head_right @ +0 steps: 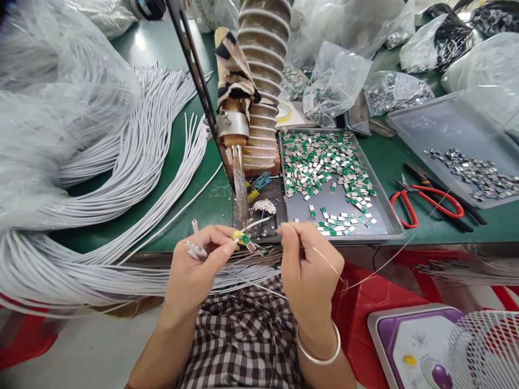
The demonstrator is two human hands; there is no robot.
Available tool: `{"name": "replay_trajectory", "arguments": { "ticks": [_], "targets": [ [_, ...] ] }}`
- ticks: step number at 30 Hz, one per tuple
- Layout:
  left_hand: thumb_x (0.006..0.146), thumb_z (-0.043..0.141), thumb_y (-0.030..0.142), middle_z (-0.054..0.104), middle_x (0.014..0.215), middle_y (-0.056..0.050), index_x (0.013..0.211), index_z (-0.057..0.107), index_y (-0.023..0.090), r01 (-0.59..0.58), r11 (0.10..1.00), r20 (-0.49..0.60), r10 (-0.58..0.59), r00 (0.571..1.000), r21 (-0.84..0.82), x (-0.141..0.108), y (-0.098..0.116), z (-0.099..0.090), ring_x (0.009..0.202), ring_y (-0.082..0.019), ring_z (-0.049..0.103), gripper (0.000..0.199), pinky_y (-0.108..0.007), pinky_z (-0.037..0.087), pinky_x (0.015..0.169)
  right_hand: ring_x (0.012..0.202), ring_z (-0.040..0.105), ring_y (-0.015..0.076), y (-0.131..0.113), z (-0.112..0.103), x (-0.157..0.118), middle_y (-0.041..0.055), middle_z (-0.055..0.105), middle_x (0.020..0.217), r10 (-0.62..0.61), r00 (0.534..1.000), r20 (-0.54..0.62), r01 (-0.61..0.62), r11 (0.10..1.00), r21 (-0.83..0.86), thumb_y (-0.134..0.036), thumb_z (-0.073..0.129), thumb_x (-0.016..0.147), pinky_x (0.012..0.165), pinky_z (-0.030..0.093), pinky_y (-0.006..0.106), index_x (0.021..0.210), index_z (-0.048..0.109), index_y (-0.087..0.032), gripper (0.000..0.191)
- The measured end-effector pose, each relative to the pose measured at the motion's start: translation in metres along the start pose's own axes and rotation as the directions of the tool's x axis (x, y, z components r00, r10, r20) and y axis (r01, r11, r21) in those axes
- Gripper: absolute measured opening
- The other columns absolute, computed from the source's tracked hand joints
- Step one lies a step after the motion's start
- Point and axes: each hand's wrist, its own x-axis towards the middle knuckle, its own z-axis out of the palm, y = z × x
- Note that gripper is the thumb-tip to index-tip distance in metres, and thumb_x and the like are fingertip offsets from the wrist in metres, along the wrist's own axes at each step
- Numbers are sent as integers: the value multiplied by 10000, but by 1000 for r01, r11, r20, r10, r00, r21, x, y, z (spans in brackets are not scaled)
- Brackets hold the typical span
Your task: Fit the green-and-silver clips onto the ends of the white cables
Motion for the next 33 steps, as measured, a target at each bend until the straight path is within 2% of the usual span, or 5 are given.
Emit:
{"name": "replay_trajectory", "arguments": {
  "ticks": [5, 18, 28, 31, 33],
  "targets": [
    [826, 629, 123, 738, 805, -26, 646, 642, 174, 73, 995, -25, -75, 997, -73, -13, -10, -12, 697, -134, 624, 187, -228, 454, 610, 686, 582, 163, 19, 3, 18, 32, 672, 728, -147, 985, 89, 167, 944, -286, -233, 545, 959, 681, 437, 287, 798, 640, -183, 194],
    [795, 767, 297, 648, 679, -10, 651, 702, 172, 296, 872, 150, -257, 955, -389, -55, -16, -40, 619, -117, 546, 201, -215, 414, 577, 704, 576, 172, 17, 25, 19, 51, 662, 756, -205, 979, -14, 196, 955, -223, -313, 591, 944, 671, 444, 290, 846, 635, -161, 186],
    [795, 773, 287, 648, 669, -8, 651, 699, 169, 280, 848, 201, -209, 957, -450, -53, -15, -38, 606, -107, 530, 200, -212, 400, 564, 700, 612, 151, 10, -5, 5, 52, 639, 773, -297, 855, 426, 384, 913, -134, -166, 529, 957, 646, 470, 260, 790, 635, -147, 198],
    [794, 774, 302, 648, 668, -8, 654, 704, 170, 296, 840, 227, -211, 951, -454, -54, -15, -41, 605, -109, 531, 205, -215, 398, 559, 639, 609, 119, 5, -26, -1, 21, 652, 730, -321, 715, 621, 370, 928, 54, -273, 496, 991, 587, 473, 225, 782, 648, -171, 278],
    [800, 769, 303, 652, 680, -9, 660, 702, 169, 310, 841, 247, -217, 944, -444, -55, -17, -41, 609, -107, 533, 205, -215, 395, 564, 755, 655, 119, 1, -31, -5, 49, 705, 854, -310, 777, 548, 282, 949, 137, -272, 455, 1010, 683, 516, 210, 954, 668, -152, 251]
  ]
}}
